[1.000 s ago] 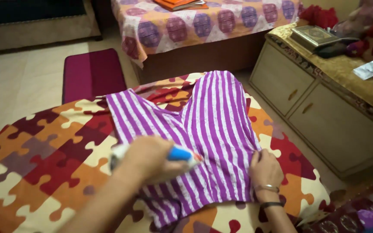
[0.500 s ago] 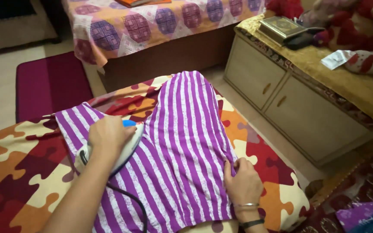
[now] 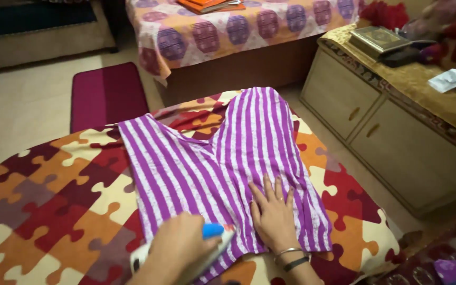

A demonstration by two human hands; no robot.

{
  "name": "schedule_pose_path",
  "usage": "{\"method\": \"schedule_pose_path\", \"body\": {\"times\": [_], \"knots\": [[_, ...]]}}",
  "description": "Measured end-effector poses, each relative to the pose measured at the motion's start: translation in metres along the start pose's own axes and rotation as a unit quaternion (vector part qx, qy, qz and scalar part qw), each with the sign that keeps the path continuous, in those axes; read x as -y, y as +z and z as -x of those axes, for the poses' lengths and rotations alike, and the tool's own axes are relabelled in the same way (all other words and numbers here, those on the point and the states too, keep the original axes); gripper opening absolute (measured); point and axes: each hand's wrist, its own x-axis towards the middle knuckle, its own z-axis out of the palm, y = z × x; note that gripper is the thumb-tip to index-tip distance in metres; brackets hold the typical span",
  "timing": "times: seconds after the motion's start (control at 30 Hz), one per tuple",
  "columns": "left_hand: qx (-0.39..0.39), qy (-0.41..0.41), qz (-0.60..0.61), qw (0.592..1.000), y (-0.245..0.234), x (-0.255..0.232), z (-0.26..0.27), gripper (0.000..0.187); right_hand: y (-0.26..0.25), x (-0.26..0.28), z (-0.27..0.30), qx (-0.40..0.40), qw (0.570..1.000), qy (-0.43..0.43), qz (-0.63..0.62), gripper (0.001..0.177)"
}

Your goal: Ironing a purple and white striped garment on a bed.

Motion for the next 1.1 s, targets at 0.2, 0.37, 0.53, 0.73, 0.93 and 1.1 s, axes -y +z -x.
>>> {"method": "schedule_pose_path", "body": {"times": [0.2, 0.37, 0.53, 0.73, 0.93, 1.1], "knots": [[-0.080, 0.058, -0.010, 0.995, 0.012, 0.017, -0.006, 0.046, 0.001, 0.007, 0.003, 0.133, 0.987, 0.089, -0.011, 0.053], [-0.203, -0.057, -0.045, 0.976, -0.022, 0.053, -0.100, 0.052, 0.009, 0.003, 0.004, 0.120, 0.990, 0.074, -0.003, 0.054], [-0.242, -0.135, -0.057, 0.959, -0.052, 0.072, -0.163, 0.060, 0.000, 0.007, 0.003, 0.126, 0.988, 0.085, -0.011, 0.055], [-0.071, -0.052, -0.082, 0.993, -0.045, 0.056, -0.126, 0.052, -0.005, 0.006, 0.004, 0.113, 0.986, 0.106, -0.062, 0.054], [0.028, 0.068, -0.086, 0.994, -0.014, 0.030, -0.048, 0.044, -0.025, -0.033, 0.017, -0.068, 0.964, 0.256, 0.034, 0.051], [-0.049, 0.113, -0.025, 0.992, -0.037, 0.003, -0.030, 0.036, -0.049, -0.058, 0.032, -0.001, 0.917, 0.387, 0.095, 0.051]]}}
